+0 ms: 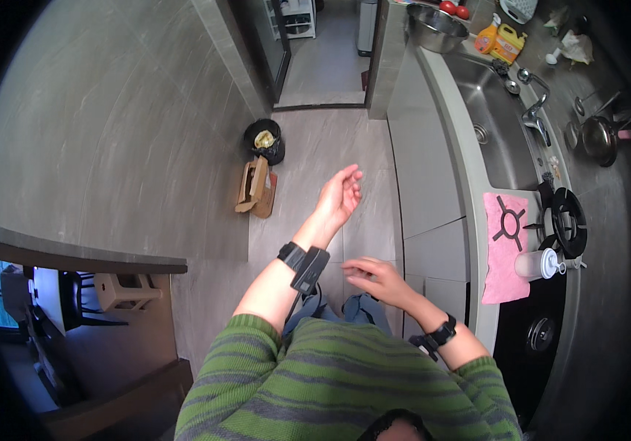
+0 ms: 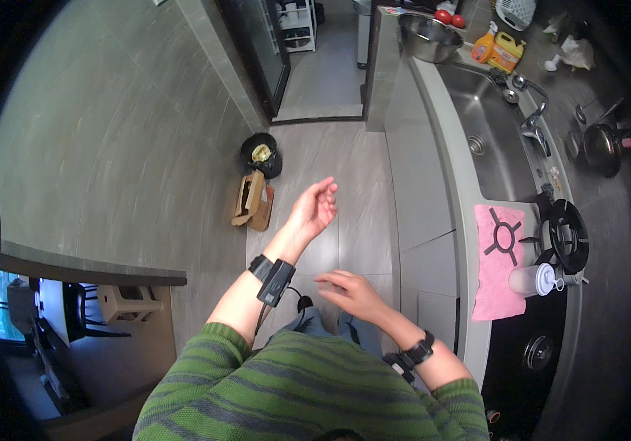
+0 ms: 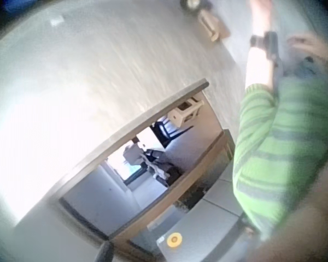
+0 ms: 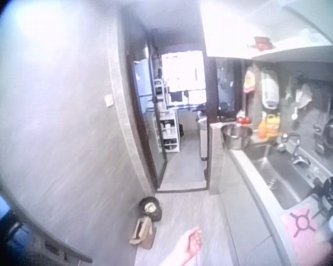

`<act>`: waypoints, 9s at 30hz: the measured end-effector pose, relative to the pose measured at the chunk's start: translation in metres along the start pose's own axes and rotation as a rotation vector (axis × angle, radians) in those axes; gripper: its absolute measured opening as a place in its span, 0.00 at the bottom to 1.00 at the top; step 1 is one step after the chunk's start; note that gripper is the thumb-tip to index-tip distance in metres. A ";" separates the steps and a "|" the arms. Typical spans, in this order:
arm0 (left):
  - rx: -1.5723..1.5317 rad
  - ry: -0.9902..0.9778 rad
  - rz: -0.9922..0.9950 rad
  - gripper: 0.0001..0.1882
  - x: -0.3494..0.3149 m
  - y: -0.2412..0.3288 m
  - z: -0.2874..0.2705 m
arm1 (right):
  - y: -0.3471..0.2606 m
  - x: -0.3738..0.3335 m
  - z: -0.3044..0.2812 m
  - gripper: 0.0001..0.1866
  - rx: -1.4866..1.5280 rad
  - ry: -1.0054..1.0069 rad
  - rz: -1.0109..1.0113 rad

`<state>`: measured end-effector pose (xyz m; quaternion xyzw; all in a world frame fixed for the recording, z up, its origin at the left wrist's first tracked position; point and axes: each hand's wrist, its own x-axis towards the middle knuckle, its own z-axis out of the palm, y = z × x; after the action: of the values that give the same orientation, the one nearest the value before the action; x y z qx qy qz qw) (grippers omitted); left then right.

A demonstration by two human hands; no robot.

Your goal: The person moves a bowl and pitcher between rooms, then returns to the kitchen to reorganize items in an overhead cabinet. They rearrange spice jars and packets on the shelf, then place a stove grate on the counter and handle a small snack item.

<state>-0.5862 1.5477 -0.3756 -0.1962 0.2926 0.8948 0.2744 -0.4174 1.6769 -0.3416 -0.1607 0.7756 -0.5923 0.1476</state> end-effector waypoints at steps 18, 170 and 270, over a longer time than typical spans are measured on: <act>-0.292 0.044 0.191 0.11 -0.057 0.110 -0.083 | -0.073 0.090 0.161 0.20 -0.196 0.008 -0.104; 1.401 -1.103 -1.855 0.16 -0.701 -0.677 -0.141 | -0.277 -0.920 0.775 0.39 -1.027 3.652 1.120; 1.390 -2.598 0.521 0.54 -0.891 -0.778 -0.120 | -0.097 -0.784 0.795 0.35 -0.056 2.363 1.939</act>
<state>0.5960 1.6640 -0.3334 0.9381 0.2326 0.1487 0.2093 0.6321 1.2930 -0.4202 0.9394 0.2593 -0.0414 -0.2204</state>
